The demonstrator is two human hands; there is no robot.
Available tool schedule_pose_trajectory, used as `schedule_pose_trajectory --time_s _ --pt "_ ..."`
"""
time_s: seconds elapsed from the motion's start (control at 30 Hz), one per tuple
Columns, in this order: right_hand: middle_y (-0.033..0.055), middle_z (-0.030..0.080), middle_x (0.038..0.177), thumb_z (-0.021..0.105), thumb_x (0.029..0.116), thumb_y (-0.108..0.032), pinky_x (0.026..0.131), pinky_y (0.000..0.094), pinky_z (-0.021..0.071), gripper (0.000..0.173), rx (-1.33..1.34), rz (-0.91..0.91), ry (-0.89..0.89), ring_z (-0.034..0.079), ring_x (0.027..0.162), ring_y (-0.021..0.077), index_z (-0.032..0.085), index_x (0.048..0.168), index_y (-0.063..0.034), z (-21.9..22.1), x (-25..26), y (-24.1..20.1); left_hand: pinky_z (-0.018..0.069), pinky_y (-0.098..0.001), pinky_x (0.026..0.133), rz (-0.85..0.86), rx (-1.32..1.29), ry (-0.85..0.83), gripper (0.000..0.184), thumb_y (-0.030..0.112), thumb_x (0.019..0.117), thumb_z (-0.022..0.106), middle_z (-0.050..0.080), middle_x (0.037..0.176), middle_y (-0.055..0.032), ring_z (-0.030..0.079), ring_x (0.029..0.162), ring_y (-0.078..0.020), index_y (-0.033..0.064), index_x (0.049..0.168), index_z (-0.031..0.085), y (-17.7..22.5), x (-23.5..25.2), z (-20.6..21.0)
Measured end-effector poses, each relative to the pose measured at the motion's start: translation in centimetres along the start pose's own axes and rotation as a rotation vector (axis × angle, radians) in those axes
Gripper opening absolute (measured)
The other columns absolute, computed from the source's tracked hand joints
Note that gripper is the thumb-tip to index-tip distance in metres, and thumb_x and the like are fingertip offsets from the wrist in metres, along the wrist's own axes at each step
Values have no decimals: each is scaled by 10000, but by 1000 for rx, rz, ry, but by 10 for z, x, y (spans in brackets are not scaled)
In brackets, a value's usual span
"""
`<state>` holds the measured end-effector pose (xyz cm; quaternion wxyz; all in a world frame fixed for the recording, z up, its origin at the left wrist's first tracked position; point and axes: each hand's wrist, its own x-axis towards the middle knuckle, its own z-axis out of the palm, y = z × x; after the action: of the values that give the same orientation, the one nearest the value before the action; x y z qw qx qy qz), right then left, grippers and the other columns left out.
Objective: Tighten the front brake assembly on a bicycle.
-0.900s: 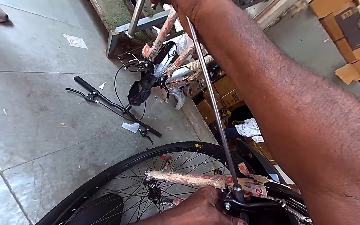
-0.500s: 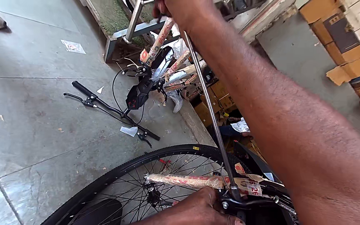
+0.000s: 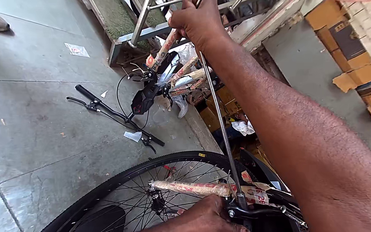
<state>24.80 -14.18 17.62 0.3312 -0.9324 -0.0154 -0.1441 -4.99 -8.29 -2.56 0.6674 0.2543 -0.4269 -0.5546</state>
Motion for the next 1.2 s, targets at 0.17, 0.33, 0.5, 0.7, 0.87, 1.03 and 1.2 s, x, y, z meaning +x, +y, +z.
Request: schedule_pose_trajectory --time_s 0.17,0.33,0.5,0.7,0.87,1.03,1.2 --pt "12 534 621 701 795 31 594 302 561 263 -329 -41 31 586 564 121 486 703 -88 -6 1 5 534 -264 685 -19 -6 7 241 240 924 769 690 843 25 619 708 -48 77 1082 690 3 -2 0" --pt "22 561 722 683 869 -42 655 317 491 118 -693 -11 63 567 668 125 603 786 -66 -10 -11 -21 538 -274 690 -32 -29 7 255 256 924 771 689 842 18 622 707 -59 77 1086 690 3 -2 0" --pt "4 533 726 724 894 -163 634 374 496 197 -447 -122 21 546 642 137 550 840 -89 -22 -4 7 536 -244 673 45 -48 -58 273 249 958 739 698 847 12 625 699 -53 62 1141 664 2 1 -6" --pt "159 598 1171 485 1018 -38 589 413 608 421 -255 426 -174 702 813 263 458 1388 -239 11 -44 -20 520 -235 634 18 27 -98 278 288 960 736 684 794 27 622 676 -50 68 1106 649 4 -3 -10" --pt "100 653 844 413 1113 -228 416 246 346 423 -110 482 -125 449 468 129 417 1531 -295 24 -55 -24 450 -192 541 -15 9 -106 254 289 988 700 665 778 40 574 614 -27 103 1148 634 7 -7 -11" --pt "91 657 825 404 1109 -180 456 314 385 448 -129 239 118 470 506 154 444 1553 -227 -4 -30 -50 400 -194 466 -86 5 -122 258 318 990 695 657 752 35 539 549 -32 114 1137 639 10 -9 -14" --pt "90 662 832 379 1132 -228 393 260 313 441 48 144 240 414 451 138 429 1569 -246 -38 -35 -108 418 -191 479 -68 54 -94 256 315 990 695 655 743 41 558 568 -29 108 1122 623 11 -11 -14"
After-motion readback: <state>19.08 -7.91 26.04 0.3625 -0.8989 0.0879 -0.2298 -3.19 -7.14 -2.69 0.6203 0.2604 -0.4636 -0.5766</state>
